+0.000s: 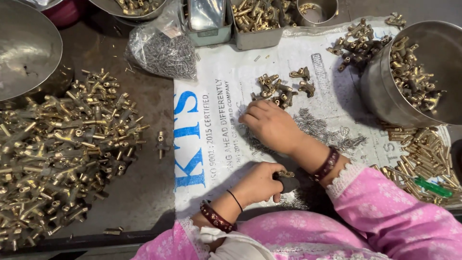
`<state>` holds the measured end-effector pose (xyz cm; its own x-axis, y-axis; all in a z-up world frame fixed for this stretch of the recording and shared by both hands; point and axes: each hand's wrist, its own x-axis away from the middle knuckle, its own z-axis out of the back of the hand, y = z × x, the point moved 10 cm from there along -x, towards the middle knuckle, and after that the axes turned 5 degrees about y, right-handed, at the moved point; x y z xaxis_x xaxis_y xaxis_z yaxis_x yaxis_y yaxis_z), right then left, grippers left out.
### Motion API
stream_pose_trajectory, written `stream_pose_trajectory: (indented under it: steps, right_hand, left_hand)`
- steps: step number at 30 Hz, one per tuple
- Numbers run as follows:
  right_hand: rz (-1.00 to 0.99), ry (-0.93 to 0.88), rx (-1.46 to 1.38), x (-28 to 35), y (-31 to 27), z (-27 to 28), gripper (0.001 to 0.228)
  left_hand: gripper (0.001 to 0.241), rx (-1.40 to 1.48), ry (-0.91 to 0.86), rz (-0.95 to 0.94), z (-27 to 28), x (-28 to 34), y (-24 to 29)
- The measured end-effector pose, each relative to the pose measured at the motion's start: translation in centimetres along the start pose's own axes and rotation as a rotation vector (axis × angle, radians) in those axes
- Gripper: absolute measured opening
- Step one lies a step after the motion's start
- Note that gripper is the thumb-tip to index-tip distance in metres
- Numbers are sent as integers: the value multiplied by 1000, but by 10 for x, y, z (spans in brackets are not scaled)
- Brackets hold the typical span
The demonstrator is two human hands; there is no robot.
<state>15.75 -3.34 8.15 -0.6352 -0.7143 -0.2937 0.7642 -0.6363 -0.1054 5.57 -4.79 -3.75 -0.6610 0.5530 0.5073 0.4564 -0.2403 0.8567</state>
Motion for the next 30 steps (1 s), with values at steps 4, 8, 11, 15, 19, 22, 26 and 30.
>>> stream_pose_trajectory:
  steps: [4, 8, 11, 15, 19, 22, 26, 30]
  right_hand:
    - [-153, 275, -345, 35, 11, 54, 22]
    - [-723, 246, -930, 120, 47, 32, 19]
    - [-932, 265, -1194, 167, 48, 6, 17]
    - [-759, 326, -1181, 170, 38, 20, 13]
    - [-519, 322, -933, 157, 19, 63, 12]
    - [-557, 321, -796, 181, 43, 79, 18]
    - [-996, 266, -231, 279, 119, 99, 22]
    - [-928, 38, 74, 316, 118, 98, 26]
  left_hand:
    - [40, 56, 46, 28, 6, -3, -6]
    - [31, 0, 229, -215, 26, 0, 16]
    - [28, -21, 255, -327, 19, 6, 37]
    - [37, 99, 208, -500, 3, 21, 67]
    - [22, 61, 192, -482, -2, 15, 43]
    - [31, 206, 105, -233, -13, 14, 38]
    - [34, 209, 87, -296, -18, 12, 50]
    - [34, 238, 73, -228, -23, -16, 21]
